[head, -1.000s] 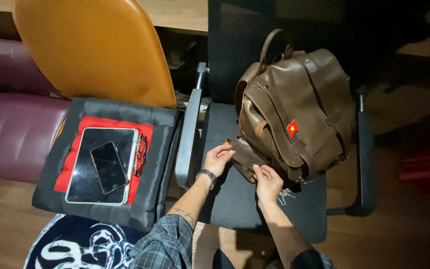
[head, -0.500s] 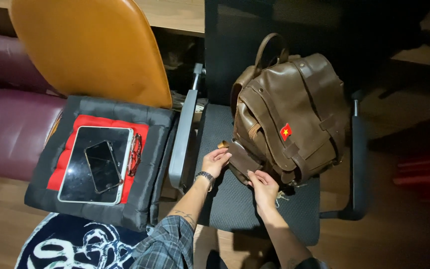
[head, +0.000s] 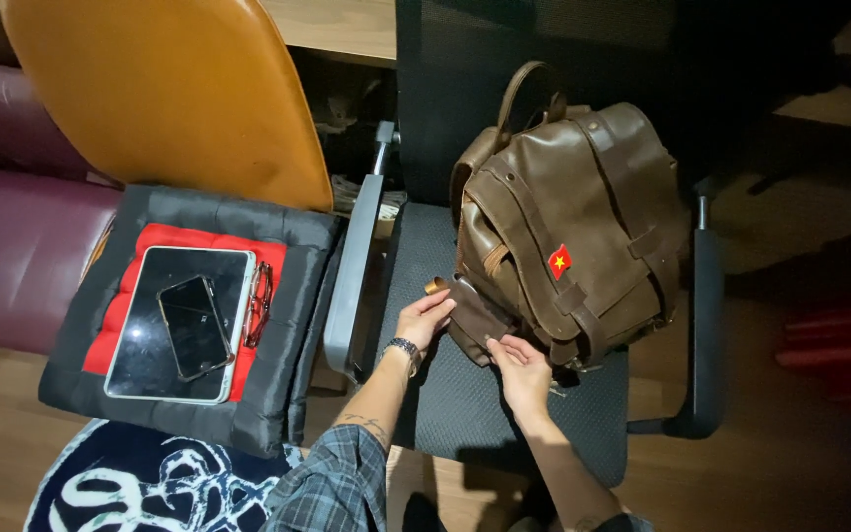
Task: The person organizes and packs various items, including a phone charger, a tablet, and a folded garment, into a leather backpack and its separate small pouch.
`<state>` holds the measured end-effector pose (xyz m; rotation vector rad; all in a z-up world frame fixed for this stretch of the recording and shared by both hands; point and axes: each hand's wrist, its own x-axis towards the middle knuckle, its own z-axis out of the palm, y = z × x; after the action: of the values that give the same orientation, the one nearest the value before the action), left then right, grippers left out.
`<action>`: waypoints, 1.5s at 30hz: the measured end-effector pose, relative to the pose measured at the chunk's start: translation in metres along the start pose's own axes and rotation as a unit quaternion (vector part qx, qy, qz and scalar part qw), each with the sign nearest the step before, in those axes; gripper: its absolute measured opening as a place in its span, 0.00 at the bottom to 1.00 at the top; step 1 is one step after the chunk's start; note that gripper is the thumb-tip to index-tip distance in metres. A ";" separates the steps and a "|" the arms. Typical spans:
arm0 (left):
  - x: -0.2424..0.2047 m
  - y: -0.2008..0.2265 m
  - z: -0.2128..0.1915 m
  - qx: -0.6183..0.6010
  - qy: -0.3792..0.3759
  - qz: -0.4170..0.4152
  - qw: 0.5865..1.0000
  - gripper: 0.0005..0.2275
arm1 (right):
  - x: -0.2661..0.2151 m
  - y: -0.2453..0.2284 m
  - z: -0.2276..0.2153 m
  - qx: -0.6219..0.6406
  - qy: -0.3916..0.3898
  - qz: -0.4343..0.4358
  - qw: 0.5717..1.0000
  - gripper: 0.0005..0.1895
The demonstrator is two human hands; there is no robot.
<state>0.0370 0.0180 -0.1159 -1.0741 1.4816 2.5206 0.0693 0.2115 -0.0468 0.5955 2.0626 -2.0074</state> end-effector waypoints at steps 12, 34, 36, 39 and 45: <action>-0.046 0.049 0.038 0.300 0.137 0.074 0.941 0.17 | -0.028 -0.096 -0.041 -0.197 -0.320 0.051 0.925 0.29; -0.214 0.014 0.191 0.261 -0.085 -0.101 0.956 0.33 | 0.060 -0.236 -0.191 -0.506 -0.122 -0.099 0.848 0.27; -0.211 0.004 0.194 0.226 -0.060 -0.083 0.969 0.28 | 0.063 -0.232 -0.200 -0.472 -0.186 -0.138 0.851 0.27; -0.176 -0.046 0.193 0.160 -0.045 -0.085 0.982 0.30 | 0.082 -0.207 -0.202 -0.435 -0.105 -0.056 0.893 0.20; -0.223 0.012 0.221 0.098 -0.047 -0.146 0.983 0.45 | 0.069 -0.176 -0.176 -0.217 -0.003 -0.005 0.976 0.40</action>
<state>0.0823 0.2520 0.0890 -1.0388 1.3955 2.1488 -0.0434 0.3961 0.0942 0.4898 2.3947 -1.4810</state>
